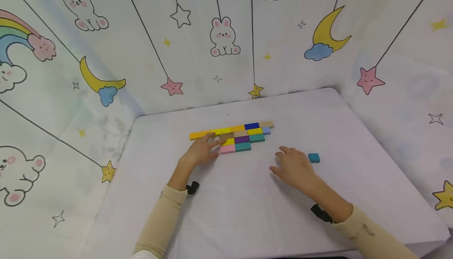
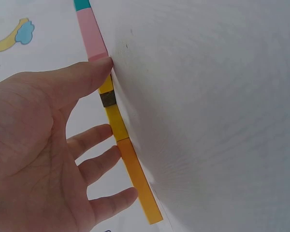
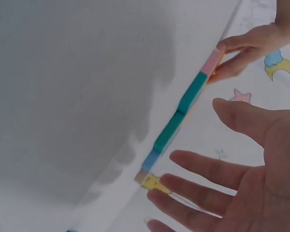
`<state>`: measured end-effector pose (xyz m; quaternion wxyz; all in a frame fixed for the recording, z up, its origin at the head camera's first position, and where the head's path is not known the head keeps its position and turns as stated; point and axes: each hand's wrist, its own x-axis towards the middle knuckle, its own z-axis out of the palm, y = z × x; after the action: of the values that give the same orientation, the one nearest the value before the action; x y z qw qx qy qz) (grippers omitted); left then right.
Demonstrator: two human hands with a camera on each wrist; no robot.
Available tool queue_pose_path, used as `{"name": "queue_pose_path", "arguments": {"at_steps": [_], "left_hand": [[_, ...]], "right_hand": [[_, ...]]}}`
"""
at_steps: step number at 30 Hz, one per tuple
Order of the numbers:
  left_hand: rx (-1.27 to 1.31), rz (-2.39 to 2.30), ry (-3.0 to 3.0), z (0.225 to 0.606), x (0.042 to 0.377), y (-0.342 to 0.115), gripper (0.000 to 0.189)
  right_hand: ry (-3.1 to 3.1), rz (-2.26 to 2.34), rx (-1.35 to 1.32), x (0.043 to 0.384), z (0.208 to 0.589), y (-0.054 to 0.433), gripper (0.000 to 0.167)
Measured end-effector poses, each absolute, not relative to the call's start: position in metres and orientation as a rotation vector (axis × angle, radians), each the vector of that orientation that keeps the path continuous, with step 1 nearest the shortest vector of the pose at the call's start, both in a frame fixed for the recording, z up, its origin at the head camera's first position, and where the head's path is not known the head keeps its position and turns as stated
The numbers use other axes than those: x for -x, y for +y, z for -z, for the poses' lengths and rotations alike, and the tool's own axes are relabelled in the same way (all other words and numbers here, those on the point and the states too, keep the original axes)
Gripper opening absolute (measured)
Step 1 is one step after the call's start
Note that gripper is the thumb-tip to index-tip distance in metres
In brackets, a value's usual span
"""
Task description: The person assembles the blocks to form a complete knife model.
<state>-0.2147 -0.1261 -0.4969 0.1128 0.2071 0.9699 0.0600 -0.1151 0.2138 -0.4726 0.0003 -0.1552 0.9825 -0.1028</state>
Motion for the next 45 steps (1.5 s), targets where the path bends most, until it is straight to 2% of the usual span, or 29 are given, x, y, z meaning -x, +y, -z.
{"name": "queue_pose_path", "arguments": {"at_steps": [20,45], "left_hand": [[-0.615,-0.187,2.836,0.500,0.214,-0.124,0.056],[-0.594,-0.200,2.837,0.495,0.213,-0.126,0.058]], "right_hand": [[3.112,0.385,0.424,0.092,0.478,0.259,0.060],[3.073,0.354,0.324,0.065,0.477,0.282,0.065]]}}
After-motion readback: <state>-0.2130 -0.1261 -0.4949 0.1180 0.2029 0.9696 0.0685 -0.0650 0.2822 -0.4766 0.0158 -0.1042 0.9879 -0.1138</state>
